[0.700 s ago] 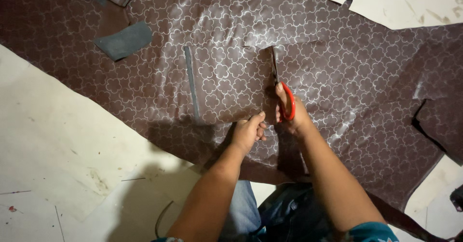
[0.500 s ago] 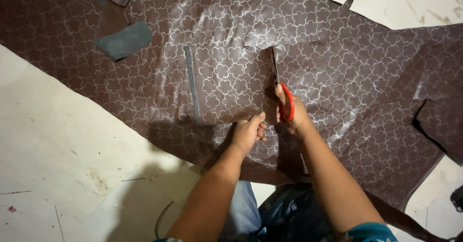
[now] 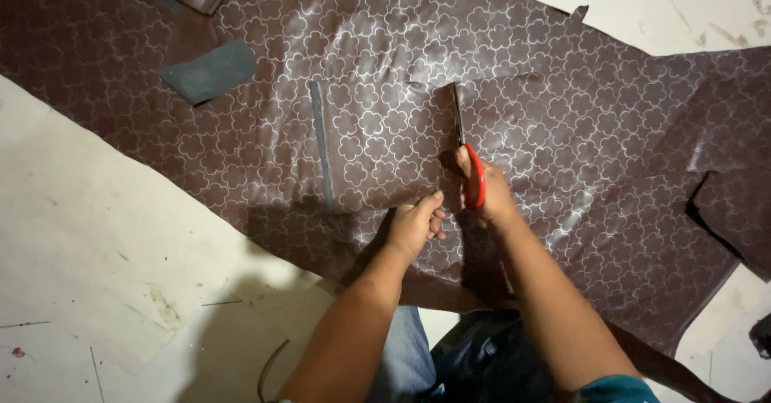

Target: The person uses red-handled scissors to cut a large sheet of brown patterned material laid out on the floor. They cut along marked lines to separate rectangular pieces and trim edges, handling the material with both hands.

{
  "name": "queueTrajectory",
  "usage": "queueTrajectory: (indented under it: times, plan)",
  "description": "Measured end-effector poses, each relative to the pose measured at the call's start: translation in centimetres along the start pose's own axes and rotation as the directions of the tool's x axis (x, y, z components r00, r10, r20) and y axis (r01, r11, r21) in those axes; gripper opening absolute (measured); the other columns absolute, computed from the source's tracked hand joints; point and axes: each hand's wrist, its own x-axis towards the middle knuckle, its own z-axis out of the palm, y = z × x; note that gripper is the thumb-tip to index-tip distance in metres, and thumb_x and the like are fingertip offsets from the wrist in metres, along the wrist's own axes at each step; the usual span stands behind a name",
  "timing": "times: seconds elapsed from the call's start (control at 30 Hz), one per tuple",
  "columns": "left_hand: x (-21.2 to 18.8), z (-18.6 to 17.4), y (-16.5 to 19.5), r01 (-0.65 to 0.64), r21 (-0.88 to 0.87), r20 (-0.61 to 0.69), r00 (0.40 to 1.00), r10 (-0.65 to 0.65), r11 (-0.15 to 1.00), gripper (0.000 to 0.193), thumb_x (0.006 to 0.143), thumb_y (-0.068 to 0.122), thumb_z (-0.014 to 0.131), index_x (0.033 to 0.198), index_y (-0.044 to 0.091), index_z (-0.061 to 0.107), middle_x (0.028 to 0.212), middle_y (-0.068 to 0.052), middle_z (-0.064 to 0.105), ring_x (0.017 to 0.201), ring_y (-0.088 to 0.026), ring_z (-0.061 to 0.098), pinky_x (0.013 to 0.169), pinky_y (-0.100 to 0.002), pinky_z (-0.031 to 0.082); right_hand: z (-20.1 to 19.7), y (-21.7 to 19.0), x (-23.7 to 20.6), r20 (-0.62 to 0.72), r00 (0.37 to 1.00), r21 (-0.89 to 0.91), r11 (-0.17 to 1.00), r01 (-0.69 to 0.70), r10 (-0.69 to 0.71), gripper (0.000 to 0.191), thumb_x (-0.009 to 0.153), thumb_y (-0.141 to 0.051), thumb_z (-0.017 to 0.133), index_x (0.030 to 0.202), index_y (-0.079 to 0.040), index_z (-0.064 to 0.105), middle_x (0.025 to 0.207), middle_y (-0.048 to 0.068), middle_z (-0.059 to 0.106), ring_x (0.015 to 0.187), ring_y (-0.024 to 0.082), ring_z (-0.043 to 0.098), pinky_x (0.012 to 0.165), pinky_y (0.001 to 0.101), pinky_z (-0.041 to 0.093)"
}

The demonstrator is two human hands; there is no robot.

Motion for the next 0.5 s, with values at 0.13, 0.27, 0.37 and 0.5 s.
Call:
queueTrajectory:
  times: [0.13, 0.27, 0.37, 0.5]
  plan:
    - [1.3, -0.3, -1.1, 0.015, 0.022, -0.028, 0.999, -0.015, 1.0, 0.042, 0.094, 0.038, 0.067, 0.076, 0.0, 0.061, 0.054, -0.003, 0.05, 0.044, -0.013, 0.045, 0.049, -0.032, 0.053, 0.1, 1.9, 1.5, 0.008, 1.0, 0.079, 0.997, 0.014, -0.015, 0.048, 0.093, -0.055, 0.065, 0.084, -0.007, 0.067, 0.055, 0.001, 0.055, 0.043, 0.013, 0.053, 0.042, 0.0296, 0.042]
    - [2.0, -0.3, -1.6, 0.011, 0.04, -0.025, 1.0, -0.01, 0.999, 0.043, 0.094, 0.039, 0.067, 0.075, 0.001, 0.06, 0.052, -0.003, 0.049, 0.042, -0.013, 0.044, 0.048, -0.032, 0.052, 0.1, 1.5, 2.9, 0.016, 0.998, 0.005, 0.998, 0.067, -0.067, 0.055, 0.099, -0.056, 0.066, 0.082, -0.004, 0.063, 0.06, -0.002, 0.053, 0.048, 0.01, 0.049, 0.044, 0.0285, 0.038]
    - [0.0, -0.1, -1.6, 0.006, 0.039, -0.032, 0.999, -0.005, 0.999, 0.043, 0.094, 0.039, 0.067, 0.074, 0.001, 0.061, 0.051, -0.003, 0.049, 0.041, -0.013, 0.044, 0.047, -0.033, 0.052, 0.3, -1.2, 0.8, -0.016, 1.0, 0.066, 0.998, 0.014, -0.013, 0.043, 0.094, -0.054, 0.067, 0.086, -0.012, 0.071, 0.058, -0.003, 0.052, 0.048, 0.008, 0.046, 0.044, 0.028, 0.037]
    - [-0.8, 0.2, -1.9, 0.009, 0.022, -0.022, 1.0, -0.008, 1.0, 0.043, 0.094, 0.039, 0.067, 0.075, 0.0, 0.061, 0.051, -0.003, 0.05, 0.041, -0.013, 0.044, 0.047, -0.033, 0.052, -0.4, -2.7, -0.4, -0.023, 0.999, 0.019, 0.999, -0.049, 0.049, 0.04, 0.088, -0.052, 0.066, 0.082, -0.012, 0.068, 0.054, 0.002, 0.053, 0.042, 0.016, 0.052, 0.042, 0.0327, 0.042]
